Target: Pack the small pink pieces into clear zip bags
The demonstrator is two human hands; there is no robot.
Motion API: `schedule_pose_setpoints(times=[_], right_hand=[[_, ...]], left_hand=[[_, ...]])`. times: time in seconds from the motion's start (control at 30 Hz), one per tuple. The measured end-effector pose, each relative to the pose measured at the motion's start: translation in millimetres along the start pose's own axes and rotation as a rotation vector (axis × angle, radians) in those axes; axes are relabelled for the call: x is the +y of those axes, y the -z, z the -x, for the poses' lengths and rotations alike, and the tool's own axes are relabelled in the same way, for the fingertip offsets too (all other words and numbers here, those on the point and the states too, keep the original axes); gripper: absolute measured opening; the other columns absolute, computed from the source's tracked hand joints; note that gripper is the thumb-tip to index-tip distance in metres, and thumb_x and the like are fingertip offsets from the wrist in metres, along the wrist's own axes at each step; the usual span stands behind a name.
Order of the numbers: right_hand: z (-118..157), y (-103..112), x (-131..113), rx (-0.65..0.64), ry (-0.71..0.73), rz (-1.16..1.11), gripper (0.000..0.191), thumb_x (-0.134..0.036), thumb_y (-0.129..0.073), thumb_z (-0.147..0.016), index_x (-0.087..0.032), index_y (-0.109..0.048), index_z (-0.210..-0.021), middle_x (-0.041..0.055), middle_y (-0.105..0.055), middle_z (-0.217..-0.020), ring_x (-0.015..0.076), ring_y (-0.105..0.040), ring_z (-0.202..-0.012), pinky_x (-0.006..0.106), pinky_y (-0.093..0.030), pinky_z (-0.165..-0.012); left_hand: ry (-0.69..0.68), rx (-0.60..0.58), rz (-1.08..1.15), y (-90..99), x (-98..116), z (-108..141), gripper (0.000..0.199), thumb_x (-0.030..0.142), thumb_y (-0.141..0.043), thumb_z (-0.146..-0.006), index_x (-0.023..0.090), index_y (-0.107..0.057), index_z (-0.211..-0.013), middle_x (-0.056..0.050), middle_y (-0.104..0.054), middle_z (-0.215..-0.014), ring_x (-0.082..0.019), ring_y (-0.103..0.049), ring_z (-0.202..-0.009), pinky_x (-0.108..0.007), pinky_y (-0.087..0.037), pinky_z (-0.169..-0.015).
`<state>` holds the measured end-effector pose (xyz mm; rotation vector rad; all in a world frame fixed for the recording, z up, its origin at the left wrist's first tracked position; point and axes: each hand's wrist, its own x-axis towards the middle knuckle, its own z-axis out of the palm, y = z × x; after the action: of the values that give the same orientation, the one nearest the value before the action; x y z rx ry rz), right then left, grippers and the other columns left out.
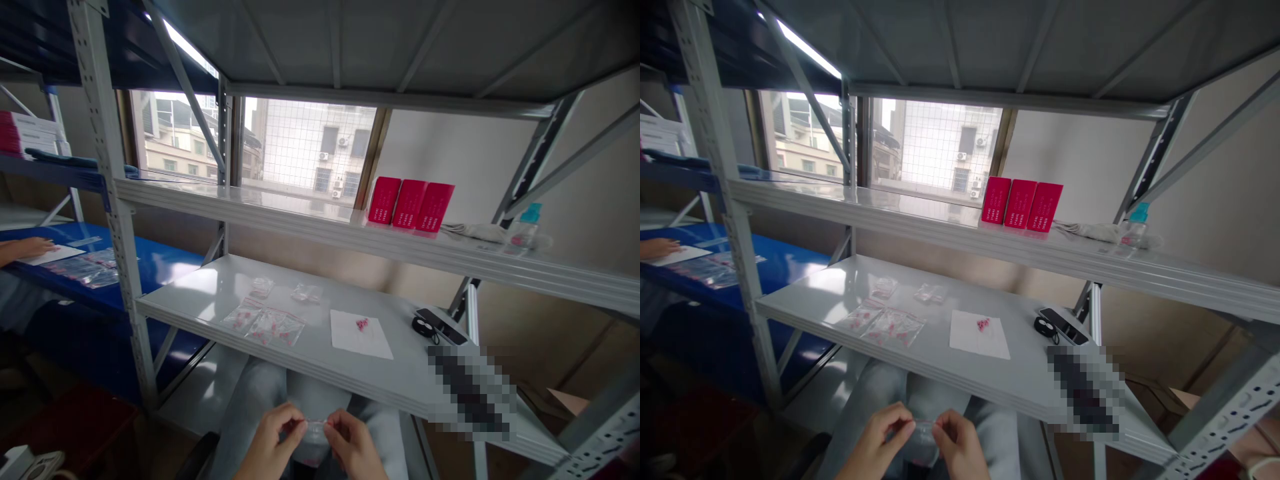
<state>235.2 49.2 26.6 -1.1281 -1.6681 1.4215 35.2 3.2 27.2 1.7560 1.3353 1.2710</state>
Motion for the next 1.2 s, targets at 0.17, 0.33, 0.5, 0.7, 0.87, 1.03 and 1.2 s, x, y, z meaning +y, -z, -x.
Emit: schedule_pose_setpoints(times=[0.17,0.33,0.5,0.7,0.87,1.03,1.2], right_hand=[[2,-1,-2,-0.032,0.034,0.072,0.053,-0.072,-0.06,-0.082,-0.019,-0.056,-0.074,-0.0032,-0.046,-0.061,0.0137,-0.041,-0.058,0.026,-0.032,-0.054],[3,-9,0,0.037,0.101,0.123,0.055,-0.071,-0.057,-0.083,-0.018,-0.058,-0.071,-0.0002,-0.049,-0.066,0.0166,-0.044,-0.067,0.028,-0.036,-0.063],[10,-18,-4,0.007,0.142,0.109,0.048,-0.064,-0.058,-0.087,-0.018,-0.062,-0.074,0.0001,-0.052,-0.069,0.0166,-0.046,-0.068,0.028,-0.037,-0.064],[13,-15,-11,-0.019,0.177,0.224,0.042,-0.055,-0.06,-0.089,-0.018,-0.06,-0.07,0.0,-0.053,-0.068,0.0161,-0.047,-0.067,0.027,-0.036,-0.062],[18,4,-31,-0.022,0.251,0.229,0.042,-0.053,-0.065,-0.087,-0.019,-0.055,-0.064,-0.0013,-0.052,-0.064,0.014,-0.046,-0.062,0.025,-0.034,-0.059],[30,52,-23,0.235,0.22,0.023,0.041,-0.056,-0.069,-0.083,-0.02,-0.057,-0.067,-0.0031,-0.048,-0.062,0.0125,-0.042,-0.058,0.024,-0.034,-0.054],[35,100,25,0.441,-0.075,-0.312,0.051,-0.058,-0.085,-0.064,-0.022,-0.066,-0.095,-0.0065,-0.05,-0.065,0.0084,-0.038,-0.051,0.02,-0.032,-0.046]], left_hand=[[0.0,-0.026,0.015,-2.2,-2,1,0.034,0.045,-0.054,-0.096,0.02,-0.065,-0.076,-0.001,-0.061,-0.073,-0.016,-0.059,-0.071,-0.024,-0.043,-0.067],[0.053,-0.082,0.068,1.6,4,3,0.036,0.049,-0.054,-0.096,0.02,-0.067,-0.079,-0.001,-0.06,-0.073,-0.015,-0.056,-0.07,-0.024,-0.041,-0.065],[0.013,-0.087,0.012,0.5,4,7,0.04,0.049,-0.051,-0.098,0.019,-0.065,-0.074,-0.001,-0.058,-0.072,-0.015,-0.055,-0.07,-0.024,-0.039,-0.065],[0.0,-0.111,-0.03,-2.1,2,7,0.045,0.052,-0.052,-0.095,0.019,-0.058,-0.065,0.0,-0.055,-0.065,-0.015,-0.052,-0.065,-0.026,-0.035,-0.061],[0.028,-0.185,-0.007,13.2,41,-2,0.041,0.047,-0.059,-0.092,0.018,-0.06,-0.063,0.002,-0.053,-0.061,-0.014,-0.051,-0.062,-0.026,-0.033,-0.059],[-0.007,-0.093,0.097,98.1,71,-56,0.034,0.043,-0.056,-0.093,0.017,-0.063,-0.072,0.002,-0.054,-0.064,-0.013,-0.049,-0.058,-0.024,-0.035,-0.056],[0.039,0.038,-0.387,193.9,37,-153,0.031,0.042,-0.051,-0.087,0.017,-0.062,-0.071,0.003,-0.053,-0.062,-0.015,-0.05,-0.062,-0.024,-0.036,-0.059]])
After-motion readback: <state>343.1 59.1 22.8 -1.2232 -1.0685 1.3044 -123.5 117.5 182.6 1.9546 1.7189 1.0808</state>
